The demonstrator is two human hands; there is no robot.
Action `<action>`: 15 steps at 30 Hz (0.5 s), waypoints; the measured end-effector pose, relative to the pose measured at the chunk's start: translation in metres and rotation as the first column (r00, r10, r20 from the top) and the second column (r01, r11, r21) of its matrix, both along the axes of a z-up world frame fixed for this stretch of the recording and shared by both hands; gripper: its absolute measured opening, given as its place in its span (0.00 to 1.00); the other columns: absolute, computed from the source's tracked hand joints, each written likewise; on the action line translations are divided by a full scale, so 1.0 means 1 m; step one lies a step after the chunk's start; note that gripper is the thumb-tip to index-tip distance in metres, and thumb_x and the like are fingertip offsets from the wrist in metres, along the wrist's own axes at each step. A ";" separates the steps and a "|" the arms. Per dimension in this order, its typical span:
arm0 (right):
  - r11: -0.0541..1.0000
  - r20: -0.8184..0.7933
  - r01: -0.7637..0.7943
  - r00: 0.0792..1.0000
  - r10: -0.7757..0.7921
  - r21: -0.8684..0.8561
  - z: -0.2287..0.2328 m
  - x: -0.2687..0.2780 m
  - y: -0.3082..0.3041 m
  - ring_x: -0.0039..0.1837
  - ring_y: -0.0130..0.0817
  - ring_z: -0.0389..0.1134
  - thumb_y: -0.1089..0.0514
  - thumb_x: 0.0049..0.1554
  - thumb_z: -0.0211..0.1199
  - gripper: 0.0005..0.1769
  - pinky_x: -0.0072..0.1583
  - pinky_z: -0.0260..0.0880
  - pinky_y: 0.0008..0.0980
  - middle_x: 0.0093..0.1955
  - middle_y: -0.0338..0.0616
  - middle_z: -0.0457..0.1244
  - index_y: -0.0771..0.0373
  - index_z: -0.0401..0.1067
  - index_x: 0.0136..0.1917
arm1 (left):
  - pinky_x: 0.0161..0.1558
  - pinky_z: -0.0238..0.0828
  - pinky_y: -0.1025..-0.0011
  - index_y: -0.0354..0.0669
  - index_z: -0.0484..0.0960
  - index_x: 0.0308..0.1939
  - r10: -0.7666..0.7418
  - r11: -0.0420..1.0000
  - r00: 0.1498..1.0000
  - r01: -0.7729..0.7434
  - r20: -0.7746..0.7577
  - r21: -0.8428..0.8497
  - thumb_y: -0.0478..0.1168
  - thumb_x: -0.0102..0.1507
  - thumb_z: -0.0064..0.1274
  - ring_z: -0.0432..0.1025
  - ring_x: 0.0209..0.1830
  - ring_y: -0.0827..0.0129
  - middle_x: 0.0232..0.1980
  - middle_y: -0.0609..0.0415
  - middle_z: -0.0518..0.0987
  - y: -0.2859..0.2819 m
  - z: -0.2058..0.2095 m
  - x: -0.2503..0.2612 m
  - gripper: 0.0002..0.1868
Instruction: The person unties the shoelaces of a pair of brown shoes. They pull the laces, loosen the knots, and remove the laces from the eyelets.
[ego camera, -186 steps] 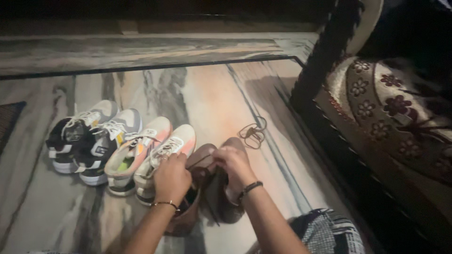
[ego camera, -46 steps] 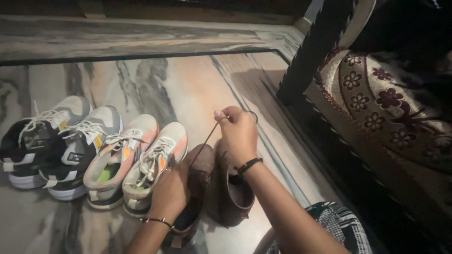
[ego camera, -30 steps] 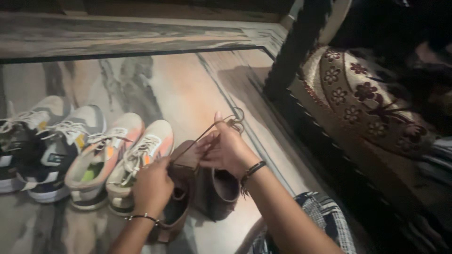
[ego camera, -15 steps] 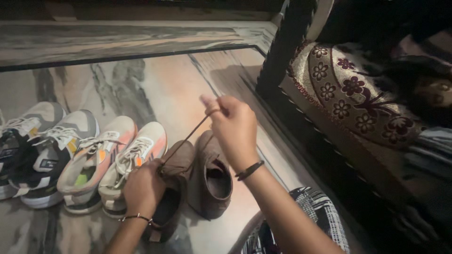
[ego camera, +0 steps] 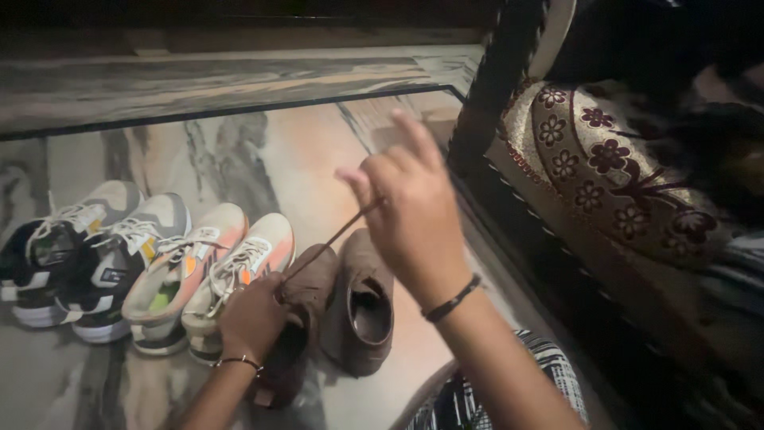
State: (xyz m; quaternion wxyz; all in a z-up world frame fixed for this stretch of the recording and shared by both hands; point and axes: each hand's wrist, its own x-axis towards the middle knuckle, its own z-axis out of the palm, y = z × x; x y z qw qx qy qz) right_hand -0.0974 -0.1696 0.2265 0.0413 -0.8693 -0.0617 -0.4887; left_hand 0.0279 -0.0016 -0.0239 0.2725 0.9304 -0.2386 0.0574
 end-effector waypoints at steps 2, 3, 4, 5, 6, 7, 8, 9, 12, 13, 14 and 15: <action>1.000 0.017 0.005 1.000 -0.005 0.018 0.011 -0.006 -0.010 0.59 0.56 0.68 0.56 0.62 0.63 0.13 0.58 0.69 0.49 0.46 0.55 0.67 0.66 0.72 0.40 | 0.47 0.76 0.54 0.54 0.84 0.46 -0.016 0.999 1.000 0.015 0.016 0.052 0.41 0.56 0.54 0.79 0.44 0.48 0.44 0.47 0.84 -0.001 0.000 0.001 0.15; 0.994 -0.093 0.053 0.995 -0.044 0.091 0.012 -0.010 -0.013 0.55 0.56 0.68 0.54 0.62 0.64 0.14 0.54 0.69 0.49 0.43 0.55 0.67 0.66 0.72 0.38 | 0.46 0.76 0.54 0.53 0.84 0.44 -0.009 0.999 1.000 0.008 0.019 0.047 0.45 0.57 0.55 0.78 0.44 0.47 0.43 0.48 0.84 -0.003 -0.001 0.000 0.13; 0.981 -0.204 0.107 0.976 -0.074 0.159 0.011 -0.014 -0.015 0.50 0.55 0.69 0.53 0.61 0.64 0.15 0.51 0.68 0.49 0.40 0.55 0.67 0.65 0.73 0.37 | 0.45 0.75 0.54 0.52 0.84 0.42 -0.002 0.999 1.000 0.001 0.023 0.044 0.49 0.58 0.56 0.78 0.43 0.47 0.42 0.48 0.84 -0.004 -0.001 0.001 0.12; 0.961 -0.316 0.167 0.944 -0.092 0.219 0.008 -0.018 -0.017 0.45 0.54 0.69 0.51 0.60 0.64 0.16 0.47 0.68 0.49 0.37 0.55 0.67 0.65 0.73 0.36 | 0.45 0.75 0.54 0.52 0.84 0.40 0.004 0.999 1.000 -0.005 0.028 0.041 0.52 0.58 0.57 0.78 0.43 0.46 0.41 0.48 0.84 -0.005 -0.002 0.001 0.13; 0.958 -0.386 0.187 0.918 -0.092 0.218 0.004 -0.021 -0.018 0.44 0.54 0.69 0.50 0.59 0.64 0.16 0.47 0.68 0.49 0.37 0.54 0.67 0.63 0.74 0.36 | 0.45 0.75 0.53 0.52 0.84 0.41 -0.005 1.000 1.000 0.004 0.008 0.031 0.51 0.59 0.56 0.78 0.43 0.46 0.41 0.47 0.83 -0.005 -0.002 0.004 0.12; 0.954 -0.454 0.207 0.887 -0.089 0.216 -0.003 -0.025 -0.018 0.43 0.53 0.69 0.49 0.58 0.64 0.16 0.46 0.68 0.49 0.36 0.54 0.67 0.61 0.75 0.35 | 0.45 0.74 0.52 0.52 0.84 0.42 -0.014 1.000 1.000 0.014 -0.011 0.021 0.50 0.61 0.54 0.77 0.42 0.45 0.41 0.45 0.83 -0.008 -0.002 0.006 0.12; 0.951 -0.520 0.227 0.850 -0.086 0.213 -0.010 -0.027 -0.018 0.42 0.53 0.70 0.48 0.57 0.64 0.15 0.45 0.68 0.49 0.35 0.53 0.68 0.60 0.76 0.35 | 0.45 0.74 0.52 0.52 0.84 0.44 -0.023 1.000 0.999 0.024 -0.031 0.011 0.49 0.62 0.53 0.77 0.42 0.44 0.40 0.44 0.83 -0.009 -0.001 0.008 0.12; 0.943 -0.607 0.255 0.791 -0.077 0.212 -0.017 -0.027 -0.020 0.43 0.52 0.70 0.50 0.56 0.63 0.12 0.46 0.69 0.48 0.36 0.51 0.68 0.57 0.77 0.36 | 0.46 0.74 0.52 0.53 0.85 0.42 -0.007 1.000 0.998 0.008 -0.063 0.009 0.48 0.60 0.52 0.77 0.43 0.45 0.41 0.44 0.83 -0.011 0.000 0.011 0.11; 0.942 -0.780 0.258 0.626 0.008 0.216 -0.038 -0.027 -0.025 0.45 0.50 0.71 0.53 0.51 0.62 0.07 0.48 0.70 0.47 0.38 0.48 0.70 0.52 0.80 0.39 | 0.47 0.74 0.53 0.55 0.87 0.40 0.037 0.999 0.986 -0.037 -0.165 -0.001 0.45 0.58 0.51 0.78 0.44 0.46 0.41 0.44 0.84 -0.018 0.006 0.020 0.11; 0.950 -0.796 0.204 0.602 0.070 0.238 -0.043 -0.029 -0.027 0.45 0.50 0.72 0.53 0.50 0.63 0.07 0.48 0.70 0.46 0.39 0.48 0.70 0.51 0.81 0.41 | 0.48 0.74 0.53 0.54 0.88 0.40 0.049 0.999 0.979 -0.051 -0.198 -0.005 0.46 0.59 0.50 0.78 0.44 0.46 0.41 0.44 0.84 -0.020 0.010 0.024 0.11; 0.953 -0.810 0.151 0.572 0.132 0.261 -0.047 -0.028 -0.030 0.45 0.49 0.72 0.53 0.49 0.63 0.08 0.49 0.70 0.45 0.40 0.47 0.71 0.49 0.82 0.42 | 0.48 0.74 0.54 0.53 0.88 0.39 0.062 0.998 0.971 -0.066 -0.232 -0.008 0.46 0.60 0.50 0.78 0.44 0.46 0.40 0.43 0.85 -0.021 0.014 0.027 0.12; 0.953 -0.839 0.134 0.518 0.166 0.272 -0.051 -0.026 -0.031 0.46 0.49 0.72 0.53 0.50 0.63 0.08 0.49 0.71 0.44 0.40 0.47 0.71 0.50 0.82 0.42 | 0.47 0.74 0.56 0.52 0.88 0.40 -0.008 0.998 0.971 -0.007 -0.238 -0.063 0.46 0.60 0.51 0.79 0.44 0.48 0.40 0.43 0.85 -0.021 0.018 0.031 0.12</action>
